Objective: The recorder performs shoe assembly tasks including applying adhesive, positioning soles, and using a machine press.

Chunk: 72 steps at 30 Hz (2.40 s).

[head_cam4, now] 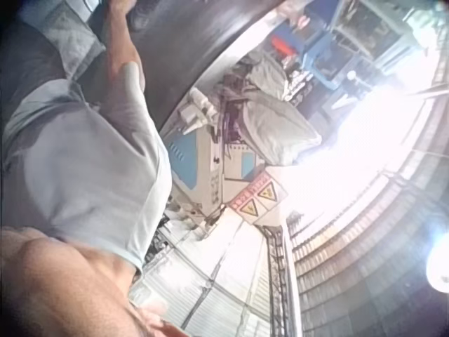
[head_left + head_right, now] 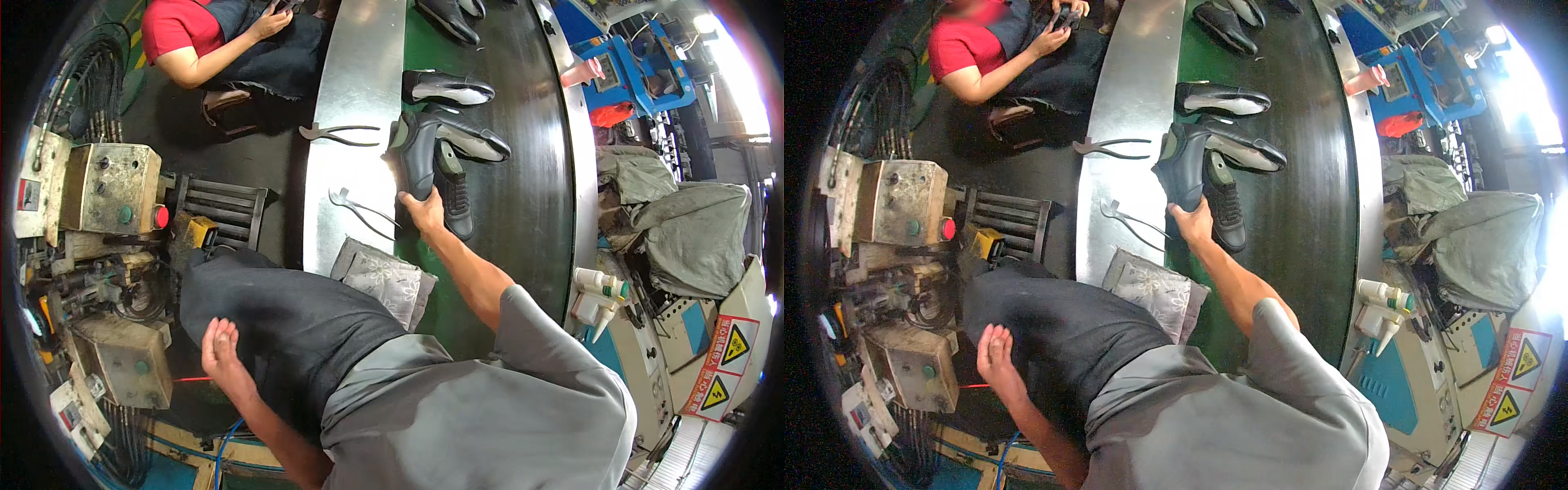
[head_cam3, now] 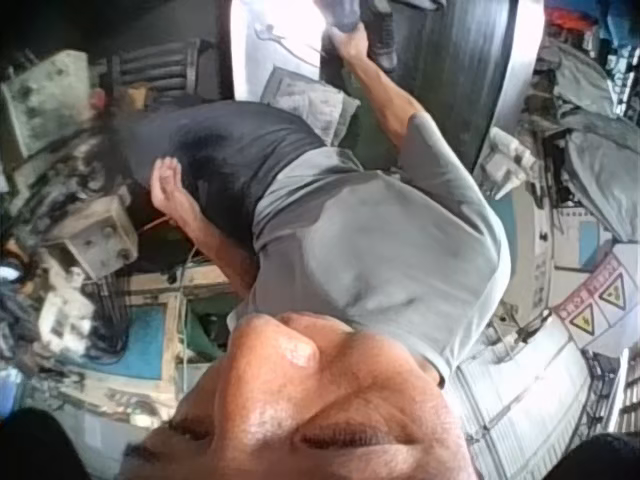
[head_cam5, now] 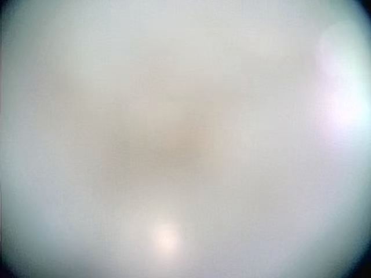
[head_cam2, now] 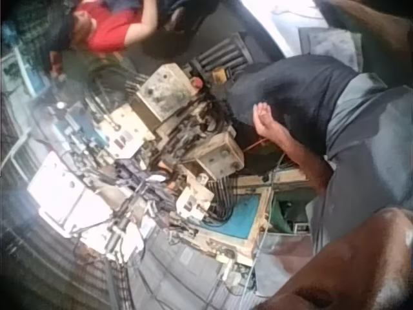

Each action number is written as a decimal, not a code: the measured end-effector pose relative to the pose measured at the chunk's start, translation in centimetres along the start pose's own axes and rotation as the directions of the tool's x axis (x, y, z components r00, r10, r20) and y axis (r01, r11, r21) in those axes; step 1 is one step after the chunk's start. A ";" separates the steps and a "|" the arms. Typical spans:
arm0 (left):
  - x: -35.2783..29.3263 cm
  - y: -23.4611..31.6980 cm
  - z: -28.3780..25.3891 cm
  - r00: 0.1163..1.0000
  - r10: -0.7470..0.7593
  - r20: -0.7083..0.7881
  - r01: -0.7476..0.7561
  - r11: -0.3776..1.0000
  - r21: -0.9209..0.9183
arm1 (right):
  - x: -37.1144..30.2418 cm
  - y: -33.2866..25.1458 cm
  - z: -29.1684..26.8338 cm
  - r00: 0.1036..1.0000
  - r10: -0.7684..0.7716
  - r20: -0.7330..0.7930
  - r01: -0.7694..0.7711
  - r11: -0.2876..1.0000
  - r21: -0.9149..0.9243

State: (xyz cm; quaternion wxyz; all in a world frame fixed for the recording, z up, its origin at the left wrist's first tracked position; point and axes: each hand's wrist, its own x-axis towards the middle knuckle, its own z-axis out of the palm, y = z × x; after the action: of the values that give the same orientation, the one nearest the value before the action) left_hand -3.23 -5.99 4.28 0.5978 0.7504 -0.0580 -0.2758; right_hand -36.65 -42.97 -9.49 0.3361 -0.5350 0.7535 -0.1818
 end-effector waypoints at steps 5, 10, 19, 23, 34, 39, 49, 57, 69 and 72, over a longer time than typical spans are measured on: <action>0.9 -0.3 5.6 0.973 0.031 0.230 -0.011 0.996 -0.085 | 1.2 1.2 -6.6 0.867 -0.068 0.493 -0.324 0.675 0.663; 2.6 2.3 14.7 0.895 0.095 0.436 -0.015 0.983 -0.182 | -4.1 -0.9 -11.6 0.781 -0.276 0.561 -0.193 0.747 0.636; 7.9 6.1 17.6 0.881 -0.145 0.451 0.425 0.663 -0.616 | -21.1 -12.3 -6.5 0.455 -0.273 0.847 -0.347 0.822 0.452; 6.1 5.0 9.0 0.960 0.169 0.223 0.005 0.786 -0.619 | -26.0 -15.3 -2.4 0.375 -0.345 0.861 -0.071 0.915 0.398; 1.9 2.7 -4.9 0.873 0.486 0.030 -0.484 0.859 0.166 | -26.5 -15.8 2.3 0.020 -0.419 0.908 0.531 0.774 0.345; 3.8 2.7 -4.2 0.851 0.524 0.037 -0.471 0.729 0.497 | -26.3 -16.7 2.2 0.011 -0.465 0.885 0.618 0.699 0.359; 7.7 1.0 -1.9 0.971 0.163 0.173 -0.143 0.982 -0.122 | -28.3 -15.7 1.1 -0.255 -0.599 0.759 0.967 -0.160 0.198; 6.4 0.9 -1.4 0.931 0.339 0.136 -0.333 0.941 -0.064 | -28.2 -13.2 1.6 -0.228 -0.686 0.691 0.960 -0.042 0.276; 6.1 2.0 -1.4 0.880 0.413 0.234 -0.402 0.911 -0.096 | -26.2 -23.1 11.3 -0.042 -0.414 0.909 0.572 0.736 0.361; 6.4 -0.2 -1.5 0.946 0.301 0.121 -0.290 0.952 -0.103 | -28.8 -24.6 9.5 0.022 -0.358 0.933 0.835 0.519 0.180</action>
State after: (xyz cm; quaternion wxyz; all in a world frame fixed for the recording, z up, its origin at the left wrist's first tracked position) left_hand 2.83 -7.34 2.04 0.6578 0.6872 -0.1987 -0.2355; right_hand -7.28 -24.30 8.37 0.4421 -0.8672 0.1350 0.1852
